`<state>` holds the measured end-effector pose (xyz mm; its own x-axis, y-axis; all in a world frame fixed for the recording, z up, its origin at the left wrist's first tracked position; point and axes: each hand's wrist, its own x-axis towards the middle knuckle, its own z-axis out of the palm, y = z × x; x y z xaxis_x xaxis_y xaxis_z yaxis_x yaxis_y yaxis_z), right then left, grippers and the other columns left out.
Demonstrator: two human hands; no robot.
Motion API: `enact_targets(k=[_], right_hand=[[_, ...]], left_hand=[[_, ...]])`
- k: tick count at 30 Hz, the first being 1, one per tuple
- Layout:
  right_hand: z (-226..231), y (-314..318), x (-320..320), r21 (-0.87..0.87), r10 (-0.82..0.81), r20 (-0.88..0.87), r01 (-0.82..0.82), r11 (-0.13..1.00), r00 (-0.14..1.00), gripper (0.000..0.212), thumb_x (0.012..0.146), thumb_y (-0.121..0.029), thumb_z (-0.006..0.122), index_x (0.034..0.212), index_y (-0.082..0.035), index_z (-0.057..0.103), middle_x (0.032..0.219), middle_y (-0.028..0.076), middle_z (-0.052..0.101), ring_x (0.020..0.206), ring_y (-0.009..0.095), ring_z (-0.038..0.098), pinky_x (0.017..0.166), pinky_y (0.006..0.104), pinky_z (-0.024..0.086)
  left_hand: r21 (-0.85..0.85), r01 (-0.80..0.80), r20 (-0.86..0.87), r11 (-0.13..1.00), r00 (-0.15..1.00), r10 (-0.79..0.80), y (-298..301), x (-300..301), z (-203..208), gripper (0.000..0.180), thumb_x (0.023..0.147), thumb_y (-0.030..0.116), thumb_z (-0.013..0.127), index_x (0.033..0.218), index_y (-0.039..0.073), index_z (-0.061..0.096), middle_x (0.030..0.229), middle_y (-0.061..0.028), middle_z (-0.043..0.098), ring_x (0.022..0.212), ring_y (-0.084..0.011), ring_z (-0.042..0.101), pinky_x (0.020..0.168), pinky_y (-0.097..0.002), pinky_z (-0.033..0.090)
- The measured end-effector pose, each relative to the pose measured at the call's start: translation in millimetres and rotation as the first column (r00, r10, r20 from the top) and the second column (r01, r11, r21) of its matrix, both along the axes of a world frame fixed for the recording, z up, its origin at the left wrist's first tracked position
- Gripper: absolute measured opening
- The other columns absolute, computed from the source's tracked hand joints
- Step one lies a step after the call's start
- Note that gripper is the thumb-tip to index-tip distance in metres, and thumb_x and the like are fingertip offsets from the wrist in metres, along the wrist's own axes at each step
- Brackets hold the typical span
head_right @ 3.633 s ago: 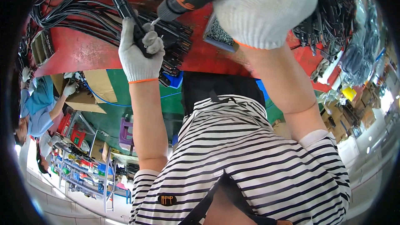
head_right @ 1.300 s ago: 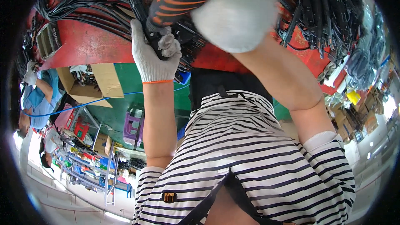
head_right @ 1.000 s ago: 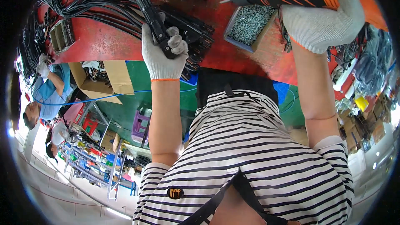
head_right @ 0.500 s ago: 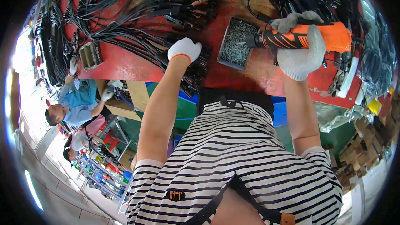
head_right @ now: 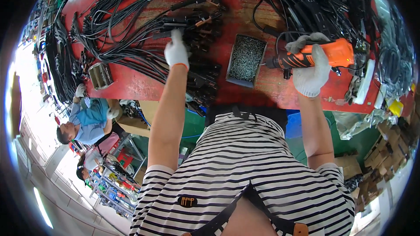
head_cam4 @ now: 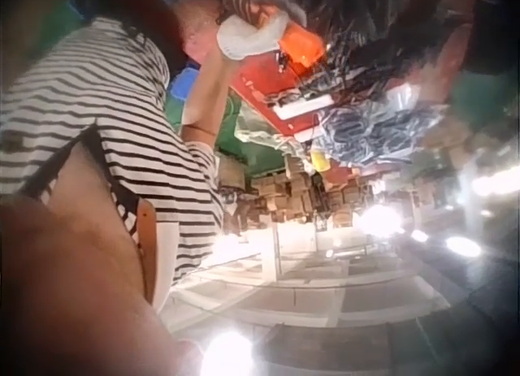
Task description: The person attaches connectors to electrical wire harnesses with an electric screwdriver, driving screws from a screw tray into the connectors.
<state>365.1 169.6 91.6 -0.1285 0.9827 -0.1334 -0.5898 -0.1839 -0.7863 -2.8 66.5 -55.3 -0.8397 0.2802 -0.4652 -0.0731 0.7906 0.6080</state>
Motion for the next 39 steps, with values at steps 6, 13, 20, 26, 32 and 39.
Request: enact_targets(k=[6,13,20,26,32,39], right_hand=[[-20.6,-4.9,-18.1,-0.064,0.066,0.153,-0.057,0.996,0.986,0.031,0.094,-0.019,0.06,0.119,-0.002,0.056,0.097,0.017,0.068,0.08,0.027,0.068,0.079,0.0467,0.059],[-42.7,-5.9,-54.2,-0.286,0.323,0.137,-0.275,0.918,0.936,0.023,0.09,-0.008,0.064,0.112,-0.001,0.061,0.097,0.015,0.07,0.075,0.022,0.069,0.067,0.0366,0.058],[-63.6,-5.4,-93.8,-0.449,0.61,0.213,-0.478,0.755,0.763,0.026,0.091,-0.013,0.066,0.115,-0.001,0.064,0.106,0.013,0.071,0.073,0.017,0.069,0.064,0.0303,0.056],[-58.7,-16.8,-129.6,-0.56,0.792,-0.023,-0.665,0.495,0.609,0.041,0.093,-0.023,0.07,0.13,-0.007,0.063,0.102,0.007,0.068,0.072,0.016,0.069,0.061,0.0307,0.058],[-73.8,-40.6,-153.8,-0.559,0.877,-0.176,-0.779,0.284,0.446,0.037,0.093,-0.024,0.069,0.125,-0.007,0.064,0.099,0.007,0.07,0.075,0.019,0.073,0.06,0.0325,0.059],[-58.8,-49.6,-149.4,-0.462,0.863,-0.239,-0.834,0.301,0.444,0.041,0.087,-0.02,0.067,0.125,-0.004,0.062,0.105,0.016,0.069,0.069,0.019,0.069,0.061,0.0325,0.058]], left_hand=[[0.047,-0.316,0.206,0.948,0.931,0.301,46.8,-22.2,10.9,0.048,0.082,0.04,0.085,0.1,-0.002,0.07,0.091,-0.0117,0.072,0.067,-0.0245,0.067,0.056,-0.0397,0.054],[0.242,-0.601,0.725,0.762,0.634,0.27,21.4,-30.9,4.8,0.014,0.094,0.022,0.06,0.097,0.01,0.066,0.095,-0.0068,0.069,0.09,-0.0245,0.067,0.078,-0.0419,0.059],[0.3,-0.654,0.84,0.694,0.527,0.133,-23.0,-45.9,24.3,0.015,0.094,0.026,0.061,0.087,0.013,0.06,0.085,-0.0026,0.065,0.081,-0.0242,0.062,0.073,-0.0402,0.051],[0.28,-0.805,0.91,0.524,0.396,0.123,-24.2,-29.7,54.5,0.026,0.1,0.023,0.058,0.08,0.006,0.055,0.074,-0.0103,0.058,0.076,-0.0291,0.06,0.074,-0.0437,0.054],[0.254,-0.821,0.95,0.512,0.31,0.027,-27.4,-35.6,56.8,0.043,0.109,0.041,0.053,0.085,0.005,0.058,0.076,-0.0133,0.062,0.071,-0.0313,0.061,0.068,-0.0421,0.054],[0.354,-0.7,0.889,0.62,0.457,0.009,-31.2,-24.9,50.8,0.02,0.101,0.029,0.07,0.1,0.009,0.068,0.09,-0.0061,0.072,0.079,-0.0258,0.071,0.07,-0.0399,0.062]])
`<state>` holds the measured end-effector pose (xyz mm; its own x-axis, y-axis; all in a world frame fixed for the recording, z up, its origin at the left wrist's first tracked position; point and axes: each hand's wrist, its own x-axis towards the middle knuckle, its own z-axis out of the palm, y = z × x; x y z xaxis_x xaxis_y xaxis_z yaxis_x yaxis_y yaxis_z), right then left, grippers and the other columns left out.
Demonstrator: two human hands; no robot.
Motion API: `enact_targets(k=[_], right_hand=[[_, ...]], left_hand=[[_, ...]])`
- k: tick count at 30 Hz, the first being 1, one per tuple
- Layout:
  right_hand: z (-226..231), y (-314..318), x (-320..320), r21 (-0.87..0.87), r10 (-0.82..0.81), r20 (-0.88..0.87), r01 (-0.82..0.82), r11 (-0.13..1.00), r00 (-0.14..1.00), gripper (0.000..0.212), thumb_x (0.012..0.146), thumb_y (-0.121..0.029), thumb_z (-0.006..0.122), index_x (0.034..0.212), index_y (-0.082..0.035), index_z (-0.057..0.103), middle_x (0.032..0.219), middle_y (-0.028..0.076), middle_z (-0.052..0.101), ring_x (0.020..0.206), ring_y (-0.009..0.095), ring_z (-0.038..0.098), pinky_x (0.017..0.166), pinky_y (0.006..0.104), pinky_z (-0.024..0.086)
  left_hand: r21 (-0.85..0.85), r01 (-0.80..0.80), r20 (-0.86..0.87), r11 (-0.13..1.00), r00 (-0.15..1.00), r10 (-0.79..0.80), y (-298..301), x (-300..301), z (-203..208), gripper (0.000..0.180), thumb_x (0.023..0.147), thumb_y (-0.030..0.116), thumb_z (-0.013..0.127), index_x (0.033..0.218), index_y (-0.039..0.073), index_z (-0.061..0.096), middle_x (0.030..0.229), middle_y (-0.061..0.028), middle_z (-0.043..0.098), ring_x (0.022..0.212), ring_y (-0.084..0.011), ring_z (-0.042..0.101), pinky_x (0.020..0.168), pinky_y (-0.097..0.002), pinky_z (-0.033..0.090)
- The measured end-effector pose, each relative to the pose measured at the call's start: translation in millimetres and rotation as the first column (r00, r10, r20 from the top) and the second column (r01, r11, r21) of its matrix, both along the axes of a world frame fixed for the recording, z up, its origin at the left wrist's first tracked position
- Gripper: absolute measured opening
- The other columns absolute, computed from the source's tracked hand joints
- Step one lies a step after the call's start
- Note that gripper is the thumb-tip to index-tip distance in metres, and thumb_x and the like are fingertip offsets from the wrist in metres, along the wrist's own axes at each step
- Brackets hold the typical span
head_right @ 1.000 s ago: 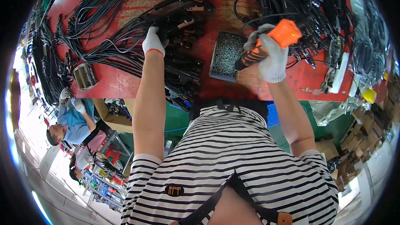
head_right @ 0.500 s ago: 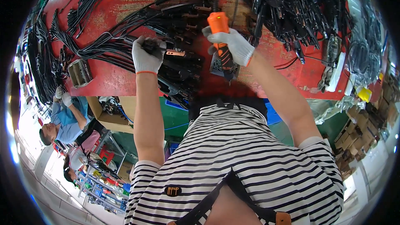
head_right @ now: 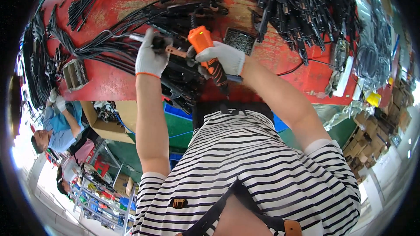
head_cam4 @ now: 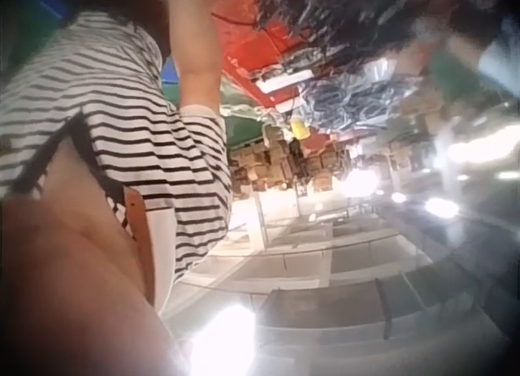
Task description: The person attaches connectors to electrical wire harnesses with an electric screwdriver, driving screws from a screw tray into the connectors.
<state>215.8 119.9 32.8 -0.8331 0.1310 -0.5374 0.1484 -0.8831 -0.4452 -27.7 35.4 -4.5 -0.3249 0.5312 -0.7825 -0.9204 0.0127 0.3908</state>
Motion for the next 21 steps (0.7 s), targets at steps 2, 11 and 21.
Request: enact_targets(k=[2,11,21], right_hand=[[5.5,1.0,4.7,0.024,-0.053,0.002,0.053,0.998,0.999,0.044,0.087,-0.022,0.065,0.127,-0.003,0.061,0.108,0.018,0.068,0.067,0.018,0.068,0.061,0.0314,0.058],[29.4,-0.4,-1.7,-0.101,-0.161,0.008,0.161,0.982,0.987,0.05,0.09,-0.032,0.064,0.129,-0.002,0.062,0.106,0.021,0.068,0.066,0.02,0.068,0.059,0.0334,0.058],[37.1,-5.7,-9.4,-0.185,-0.202,0.03,0.204,0.961,0.979,0.055,0.091,-0.043,0.066,0.13,-0.004,0.064,0.113,0.025,0.067,0.068,0.019,0.067,0.064,0.0357,0.058]], left_hand=[[-0.015,0.032,0.062,0.999,0.998,-0.031,-1.6,3.9,1.3,0.02,0.101,0.029,0.071,0.099,0.009,0.07,0.092,-0.006,0.074,0.083,-0.0255,0.072,0.07,-0.0406,0.062],[0.304,-0.183,0.277,0.935,0.956,0.097,-6.1,21.4,13.4,0.029,0.106,0.027,0.06,0.116,0.0,0.062,0.109,-0.0176,0.068,0.102,-0.0355,0.068,0.099,-0.0523,0.057],[0.431,-0.095,0.247,0.898,0.969,-0.016,-25.9,11.9,-1.7,0.036,0.108,0.031,0.055,0.12,-0.003,0.062,0.116,-0.0198,0.07,0.111,-0.0348,0.069,0.093,-0.0427,0.064]])
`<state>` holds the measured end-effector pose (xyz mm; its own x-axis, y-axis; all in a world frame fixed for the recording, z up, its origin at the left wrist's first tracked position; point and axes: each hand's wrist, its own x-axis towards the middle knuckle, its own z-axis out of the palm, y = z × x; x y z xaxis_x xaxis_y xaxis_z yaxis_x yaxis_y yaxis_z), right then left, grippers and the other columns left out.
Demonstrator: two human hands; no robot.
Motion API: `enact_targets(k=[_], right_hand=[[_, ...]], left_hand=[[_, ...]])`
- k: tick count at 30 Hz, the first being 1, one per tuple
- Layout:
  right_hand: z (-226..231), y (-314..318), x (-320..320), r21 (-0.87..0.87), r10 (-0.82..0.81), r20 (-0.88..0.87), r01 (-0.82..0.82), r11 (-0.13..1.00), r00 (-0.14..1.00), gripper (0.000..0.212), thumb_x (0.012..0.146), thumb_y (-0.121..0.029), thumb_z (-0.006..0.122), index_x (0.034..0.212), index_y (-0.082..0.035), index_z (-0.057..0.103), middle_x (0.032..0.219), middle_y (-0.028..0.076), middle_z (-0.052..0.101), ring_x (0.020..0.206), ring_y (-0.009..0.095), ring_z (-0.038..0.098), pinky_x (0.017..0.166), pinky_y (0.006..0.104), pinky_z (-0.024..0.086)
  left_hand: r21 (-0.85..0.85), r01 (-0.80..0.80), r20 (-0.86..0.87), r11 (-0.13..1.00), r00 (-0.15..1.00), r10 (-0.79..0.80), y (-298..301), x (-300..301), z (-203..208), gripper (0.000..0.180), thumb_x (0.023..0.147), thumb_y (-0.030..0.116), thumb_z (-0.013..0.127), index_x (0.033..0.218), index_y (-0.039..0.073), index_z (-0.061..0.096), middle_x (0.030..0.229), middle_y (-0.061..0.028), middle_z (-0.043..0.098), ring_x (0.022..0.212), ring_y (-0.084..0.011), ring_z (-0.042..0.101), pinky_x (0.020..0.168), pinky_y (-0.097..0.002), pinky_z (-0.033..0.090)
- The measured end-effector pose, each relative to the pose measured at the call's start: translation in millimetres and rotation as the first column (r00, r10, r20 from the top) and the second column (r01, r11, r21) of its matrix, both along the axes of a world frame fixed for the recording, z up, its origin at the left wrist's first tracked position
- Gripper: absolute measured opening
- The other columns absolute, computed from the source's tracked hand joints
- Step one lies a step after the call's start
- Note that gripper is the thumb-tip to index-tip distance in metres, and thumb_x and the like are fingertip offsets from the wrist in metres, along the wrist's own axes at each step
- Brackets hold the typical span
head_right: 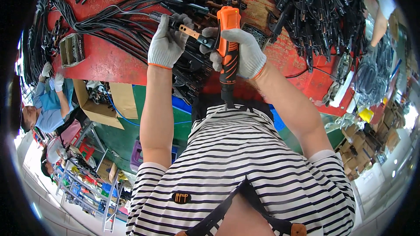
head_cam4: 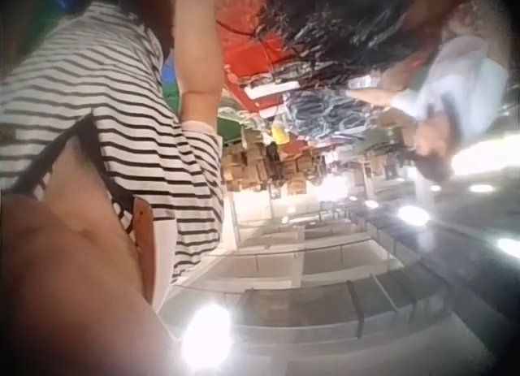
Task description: The person attaches connectors to electrical wire harnesses with an electric screwdriver, driving screws from a screw tray into the connectors.
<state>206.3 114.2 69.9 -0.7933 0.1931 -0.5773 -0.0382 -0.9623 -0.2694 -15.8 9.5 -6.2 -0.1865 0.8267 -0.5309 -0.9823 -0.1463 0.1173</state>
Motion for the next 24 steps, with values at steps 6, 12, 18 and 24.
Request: enact_targets(k=[6,12,18,24], right_hand=[[3.5,-1.8,-2.6,-0.017,-0.019,0.026,0.02,1.0,0.999,0.058,0.091,-0.044,0.067,0.132,-0.004,0.062,0.114,0.025,0.067,0.067,0.018,0.065,0.065,0.0351,0.057],[0.3,0.6,-2.9,-0.023,-0.033,0.008,0.033,0.999,0.999,0.06,0.09,-0.044,0.069,0.135,-0.004,0.061,0.113,0.025,0.067,0.068,0.019,0.065,0.066,0.036,0.057],[1.2,1.0,-1.5,-0.02,-0.06,-0.006,0.06,0.998,0.998,0.055,0.093,-0.039,0.067,0.133,-0.002,0.062,0.103,0.02,0.068,0.067,0.023,0.067,0.068,0.0382,0.059],[5.8,-3.6,0.6,-0.064,-0.089,-0.01,0.088,0.994,0.996,0.056,0.093,-0.041,0.068,0.133,-0.003,0.062,0.101,0.019,0.068,0.068,0.024,0.067,0.066,0.04,0.057]], left_hand=[[-0.101,0.078,-0.147,0.992,0.985,-0.093,2.9,3.8,6.2,0.032,0.107,0.029,0.06,0.116,-0.001,0.064,0.112,-0.0163,0.072,0.108,-0.031,0.071,0.091,-0.0409,0.064],[-0.228,0.291,-0.284,0.929,0.893,-0.349,-2.9,12.2,8.3,0.02,0.103,0.029,0.067,0.107,0.009,0.07,0.097,-0.0032,0.072,0.078,-0.0151,0.065,0.068,-0.0286,0.053],[-0.283,0.236,-0.126,0.93,0.952,-0.28,0.4,48.0,36.2,0.026,0.1,0.028,0.073,0.112,0.008,0.062,0.09,-0.0051,0.065,0.076,-0.0197,0.065,0.074,-0.0366,0.058],[-0.208,0.056,-0.045,0.977,0.997,-0.067,3.6,72.1,49.5,0.026,0.102,0.028,0.068,0.117,0.01,0.059,0.101,-0.0083,0.066,0.083,-0.0245,0.066,0.076,-0.0444,0.058]])
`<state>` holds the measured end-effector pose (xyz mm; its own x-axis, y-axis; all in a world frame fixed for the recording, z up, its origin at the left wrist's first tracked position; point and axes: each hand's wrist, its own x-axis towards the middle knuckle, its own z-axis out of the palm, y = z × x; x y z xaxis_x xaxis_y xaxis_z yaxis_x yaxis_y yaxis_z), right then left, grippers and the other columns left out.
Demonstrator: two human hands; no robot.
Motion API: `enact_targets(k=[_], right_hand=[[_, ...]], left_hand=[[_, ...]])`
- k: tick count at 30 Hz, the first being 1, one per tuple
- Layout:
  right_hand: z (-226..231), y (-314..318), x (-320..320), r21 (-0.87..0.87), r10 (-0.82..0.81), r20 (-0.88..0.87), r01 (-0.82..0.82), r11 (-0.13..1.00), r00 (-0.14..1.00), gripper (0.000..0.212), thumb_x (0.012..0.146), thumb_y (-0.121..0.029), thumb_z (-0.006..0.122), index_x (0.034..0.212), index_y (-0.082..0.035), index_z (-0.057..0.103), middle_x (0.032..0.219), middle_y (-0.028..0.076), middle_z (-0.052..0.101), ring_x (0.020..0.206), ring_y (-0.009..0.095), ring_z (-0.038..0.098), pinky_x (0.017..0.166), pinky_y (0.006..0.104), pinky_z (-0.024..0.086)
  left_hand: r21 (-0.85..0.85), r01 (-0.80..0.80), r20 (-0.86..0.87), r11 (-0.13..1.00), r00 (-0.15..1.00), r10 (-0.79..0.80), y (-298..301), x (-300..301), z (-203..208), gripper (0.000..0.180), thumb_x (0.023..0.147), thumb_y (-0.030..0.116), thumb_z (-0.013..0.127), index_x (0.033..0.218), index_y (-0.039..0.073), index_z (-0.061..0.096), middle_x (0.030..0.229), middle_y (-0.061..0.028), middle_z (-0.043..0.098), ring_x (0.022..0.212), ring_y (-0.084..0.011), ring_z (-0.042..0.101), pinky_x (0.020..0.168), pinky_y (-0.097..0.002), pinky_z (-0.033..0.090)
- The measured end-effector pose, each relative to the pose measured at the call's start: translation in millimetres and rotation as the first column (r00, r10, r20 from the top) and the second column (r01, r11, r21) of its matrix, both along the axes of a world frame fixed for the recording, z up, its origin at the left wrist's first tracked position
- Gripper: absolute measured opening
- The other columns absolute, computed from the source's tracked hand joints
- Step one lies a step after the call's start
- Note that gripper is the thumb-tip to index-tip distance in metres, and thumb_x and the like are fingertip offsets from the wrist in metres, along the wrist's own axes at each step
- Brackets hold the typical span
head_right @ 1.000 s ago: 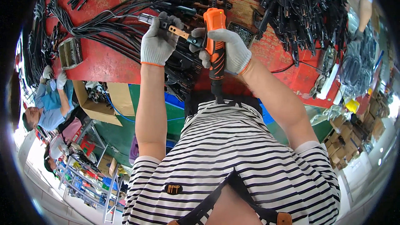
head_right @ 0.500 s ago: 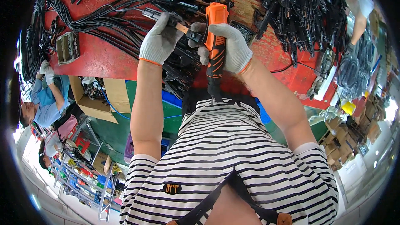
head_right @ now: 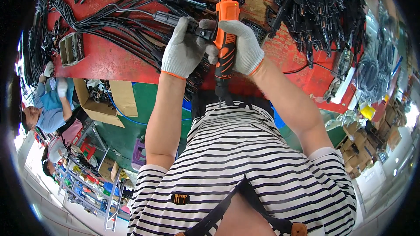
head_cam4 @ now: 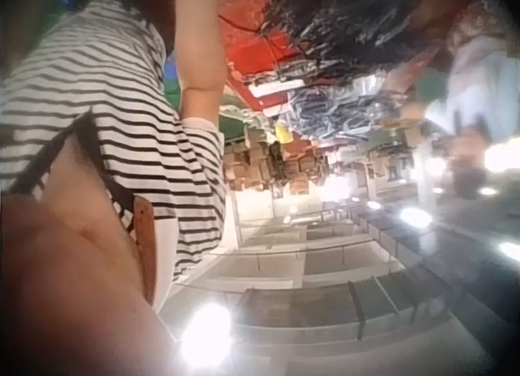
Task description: The person attaches connectors to electrical wire harnesses with an electric screwdriver, driving screws from a screw tray into the connectors.
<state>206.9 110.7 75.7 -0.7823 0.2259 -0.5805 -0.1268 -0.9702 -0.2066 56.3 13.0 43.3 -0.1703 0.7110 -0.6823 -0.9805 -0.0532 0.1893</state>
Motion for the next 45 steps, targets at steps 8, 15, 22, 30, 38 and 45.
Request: enact_targets(k=[8,15,22,30,38,45], right_hand=[[14.8,4.8,27.7,0.076,0.08,-0.02,-0.078,0.994,0.997,0.056,0.094,-0.037,0.066,0.139,-0.005,0.056,0.096,0.018,0.071,0.071,0.027,0.069,0.071,0.0434,0.059],[-1.0,56.9,112.9,0.68,-0.488,-0.053,0.39,0.621,0.871,0.041,0.096,-0.036,0.055,0.123,-0.005,0.061,0.094,0.013,0.065,0.078,0.025,0.061,0.078,0.0458,0.052],[-102.9,61.8,85.8,0.215,-0.329,-0.84,0.822,0.526,0.431,0.031,0.097,-0.022,0.066,0.122,-0.004,0.061,0.098,0.015,0.068,0.085,0.026,0.069,0.077,0.0423,0.06],[-101.0,39.3,99.7,0.744,-0.564,-0.329,0.576,0.338,0.757,0.027,0.093,-0.005,0.065,0.119,0.001,0.061,0.102,0.019,0.069,0.083,0.029,0.07,0.076,0.0442,0.062],[-113.1,46.2,90.6,0.681,-0.505,-0.383,0.606,0.41,0.773,0.028,0.09,0.002,0.067,0.118,0.0,0.063,0.101,0.019,0.07,0.083,0.029,0.072,0.074,0.0423,0.062],[-148.1,53.5,80.6,0.448,-0.434,-0.638,0.766,0.462,0.636,0.026,0.09,0.005,0.067,0.116,0.0,0.064,0.098,0.018,0.072,0.079,0.027,0.072,0.071,0.0407,0.062]], left_hand=[[-0.01,-0.193,-0.138,0.981,0.972,0.19,17.6,10.2,-3.0,0.022,0.093,0.03,0.077,0.097,0.012,0.065,0.085,-0.0021,0.064,0.081,-0.0198,0.063,0.074,-0.0405,0.057],[-0.087,-0.188,-0.073,0.978,0.981,0.182,6.6,20.5,-22.7,0.031,0.092,0.032,0.078,0.113,0.013,0.064,0.086,-0.0037,0.062,0.075,-0.0158,0.06,0.066,-0.0301,0.051],[-0.034,-0.237,-0.004,0.971,0.972,0.237,4.6,36.3,-46.0,0.033,0.096,0.038,0.07,0.113,0.009,0.066,0.082,-0.004,0.055,0.07,-0.0129,0.057,0.059,-0.025,0.054],[0.093,-0.291,0.133,0.952,0.952,0.277,-3.2,29.3,-71.5,0.029,0.097,0.03,0.074,0.114,0.009,0.063,0.092,-0.0073,0.058,0.073,-0.0113,0.057,0.054,-0.0209,0.051],[0.019,-0.318,0.084,0.948,0.945,0.315,-21.0,26.3,-75.1,0.028,0.099,0.034,0.071,0.109,0.008,0.062,0.087,-0.0043,0.057,0.061,-0.0094,0.054,0.046,-0.0209,0.046],[-0.029,-0.295,0.076,0.955,0.952,0.296,-23.1,26.0,-80.4,0.032,0.098,0.034,0.074,0.11,0.007,0.061,0.087,-0.0048,0.057,0.061,-0.0099,0.054,0.046,-0.0209,0.044]])
